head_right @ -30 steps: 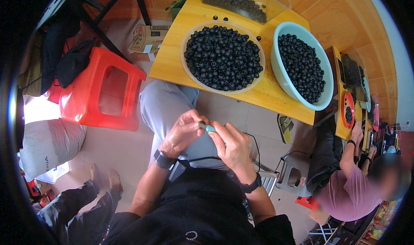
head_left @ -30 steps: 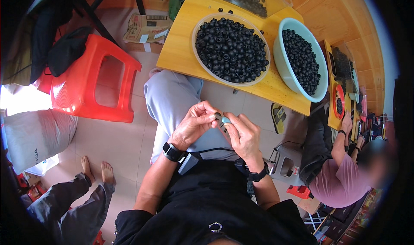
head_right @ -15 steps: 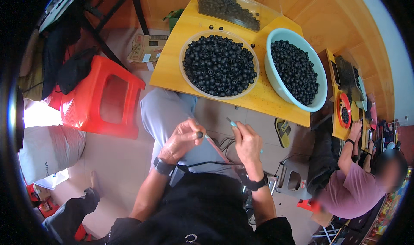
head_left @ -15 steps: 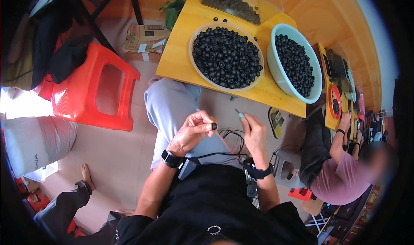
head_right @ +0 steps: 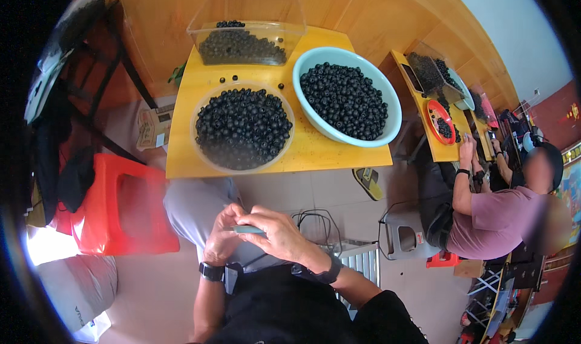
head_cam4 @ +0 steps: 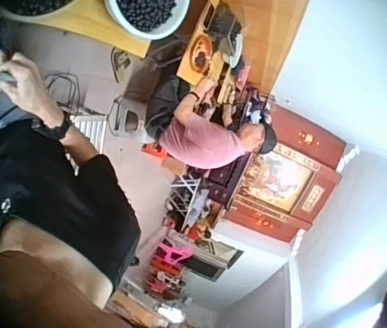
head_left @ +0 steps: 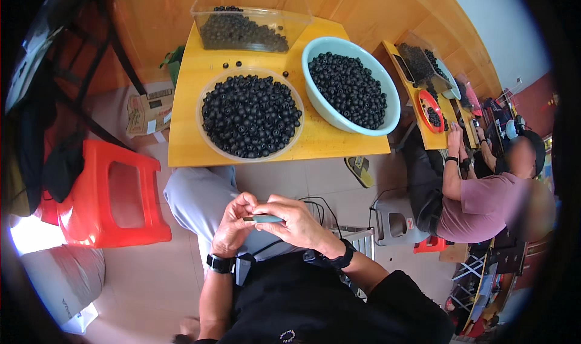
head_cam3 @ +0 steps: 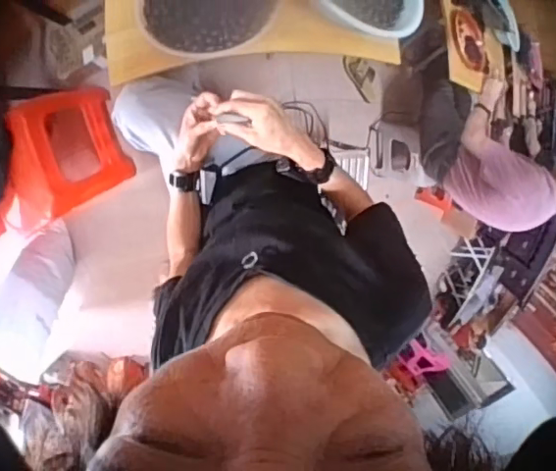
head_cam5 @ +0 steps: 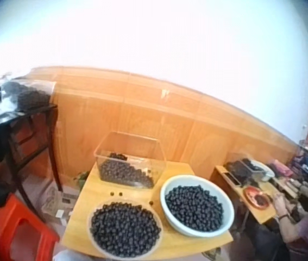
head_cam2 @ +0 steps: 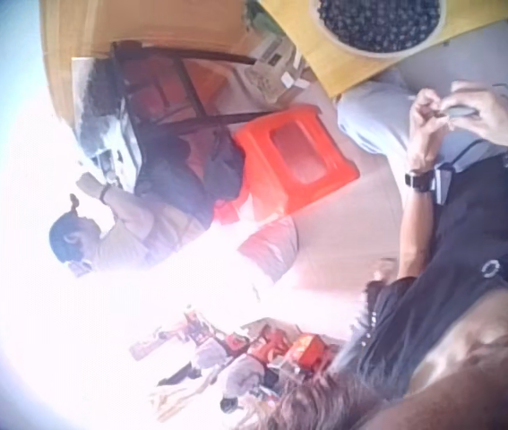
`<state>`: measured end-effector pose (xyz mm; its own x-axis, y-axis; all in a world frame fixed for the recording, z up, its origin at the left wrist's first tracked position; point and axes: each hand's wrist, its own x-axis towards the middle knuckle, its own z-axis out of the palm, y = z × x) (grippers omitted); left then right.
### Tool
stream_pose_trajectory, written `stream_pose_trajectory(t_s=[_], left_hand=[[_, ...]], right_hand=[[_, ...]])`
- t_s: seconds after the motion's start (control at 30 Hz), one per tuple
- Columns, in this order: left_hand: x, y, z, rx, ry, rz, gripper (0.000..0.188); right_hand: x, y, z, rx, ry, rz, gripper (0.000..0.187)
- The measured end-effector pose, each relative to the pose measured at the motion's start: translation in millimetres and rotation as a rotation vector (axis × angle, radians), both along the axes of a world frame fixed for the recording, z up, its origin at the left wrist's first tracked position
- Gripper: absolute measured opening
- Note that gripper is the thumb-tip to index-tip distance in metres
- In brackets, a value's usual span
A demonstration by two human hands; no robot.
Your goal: The recorder is using a small prying tool to clean or de-flash small black rubber spheres before attaching them to a strip of adhesive tape.
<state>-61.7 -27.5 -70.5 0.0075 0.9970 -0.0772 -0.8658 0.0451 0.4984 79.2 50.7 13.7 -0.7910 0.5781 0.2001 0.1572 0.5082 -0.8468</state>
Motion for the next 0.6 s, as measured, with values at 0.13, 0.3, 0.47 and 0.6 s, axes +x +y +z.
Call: stream_pose_trajectory(t_s=[0.13, 0.3, 0.47, 0.6], left_hand=[[-1, 3, 15, 0.028, -0.109, -0.031, 0.037], [-2, 2, 6, 0.019, -0.089, -0.023, 0.042], [-1, 3, 3, 0.025, -0.072, -0.028, 0.025], [-3, 0, 3, 0.015, -0.086, -0.027, 0.021]], right_hand=[[13, 27, 19, 0.030, -0.066, -0.157, 0.022], [30, 149, 52, 0.270, 0.013, -0.553, 0.028], [37, 217, 71, 0.250, 0.097, -0.664, 0.031], [27, 186, 43, 0.131, 0.067, -0.533, 0.023]])
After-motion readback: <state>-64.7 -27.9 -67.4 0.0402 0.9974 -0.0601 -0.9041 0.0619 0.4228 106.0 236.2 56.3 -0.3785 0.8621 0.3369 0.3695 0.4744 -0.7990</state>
